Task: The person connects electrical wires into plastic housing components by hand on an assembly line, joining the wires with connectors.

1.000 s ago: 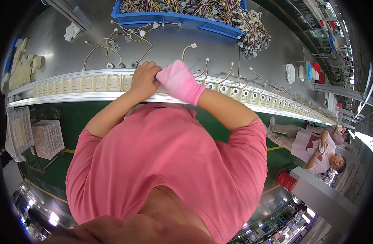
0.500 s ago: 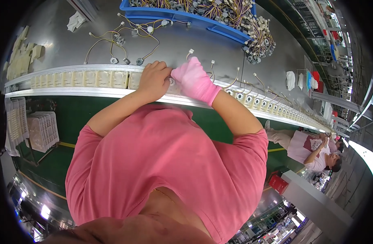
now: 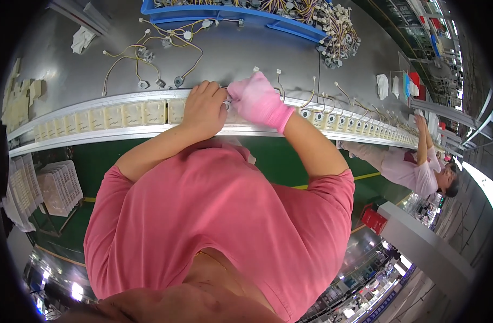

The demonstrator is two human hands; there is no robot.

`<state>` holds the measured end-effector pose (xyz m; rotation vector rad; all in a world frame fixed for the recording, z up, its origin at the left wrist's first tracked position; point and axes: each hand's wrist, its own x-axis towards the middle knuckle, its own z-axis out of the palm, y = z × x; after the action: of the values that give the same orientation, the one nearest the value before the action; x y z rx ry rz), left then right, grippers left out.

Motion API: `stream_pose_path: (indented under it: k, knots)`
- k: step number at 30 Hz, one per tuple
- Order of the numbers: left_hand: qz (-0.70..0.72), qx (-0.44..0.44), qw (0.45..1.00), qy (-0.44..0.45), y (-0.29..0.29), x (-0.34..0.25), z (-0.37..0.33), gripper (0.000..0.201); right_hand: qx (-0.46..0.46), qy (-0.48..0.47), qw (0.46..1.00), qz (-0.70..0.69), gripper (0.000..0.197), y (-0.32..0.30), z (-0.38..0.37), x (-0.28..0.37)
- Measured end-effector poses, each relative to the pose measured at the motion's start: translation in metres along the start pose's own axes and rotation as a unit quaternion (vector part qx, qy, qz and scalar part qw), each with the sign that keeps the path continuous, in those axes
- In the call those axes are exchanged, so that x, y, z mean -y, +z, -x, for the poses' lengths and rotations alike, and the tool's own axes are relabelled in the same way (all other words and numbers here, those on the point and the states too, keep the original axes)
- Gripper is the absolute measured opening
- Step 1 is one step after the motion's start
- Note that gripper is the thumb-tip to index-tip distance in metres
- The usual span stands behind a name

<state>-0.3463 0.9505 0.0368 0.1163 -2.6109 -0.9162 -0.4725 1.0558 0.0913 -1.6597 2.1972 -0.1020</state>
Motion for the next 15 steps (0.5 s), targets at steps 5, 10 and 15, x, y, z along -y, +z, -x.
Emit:
stream_pose_path:
  k: [5,10,15]
  knots:
    - [0.020,-0.026,0.999,-0.002,0.000,0.000,0.004,0.015,0.001,0.107,0.977,-0.184,0.022,-0.010,-0.031,-0.067]
    - [0.047,-0.053,0.997,0.004,-0.003,0.002,0.006,0.014,0.318,0.122,0.931,0.130,0.034,0.024,-0.076,-0.084]
    - [0.055,-0.040,0.998,-0.018,-0.004,-0.001,0.008,0.015,0.308,-0.042,0.930,0.196,0.028,0.057,-0.086,-0.078]
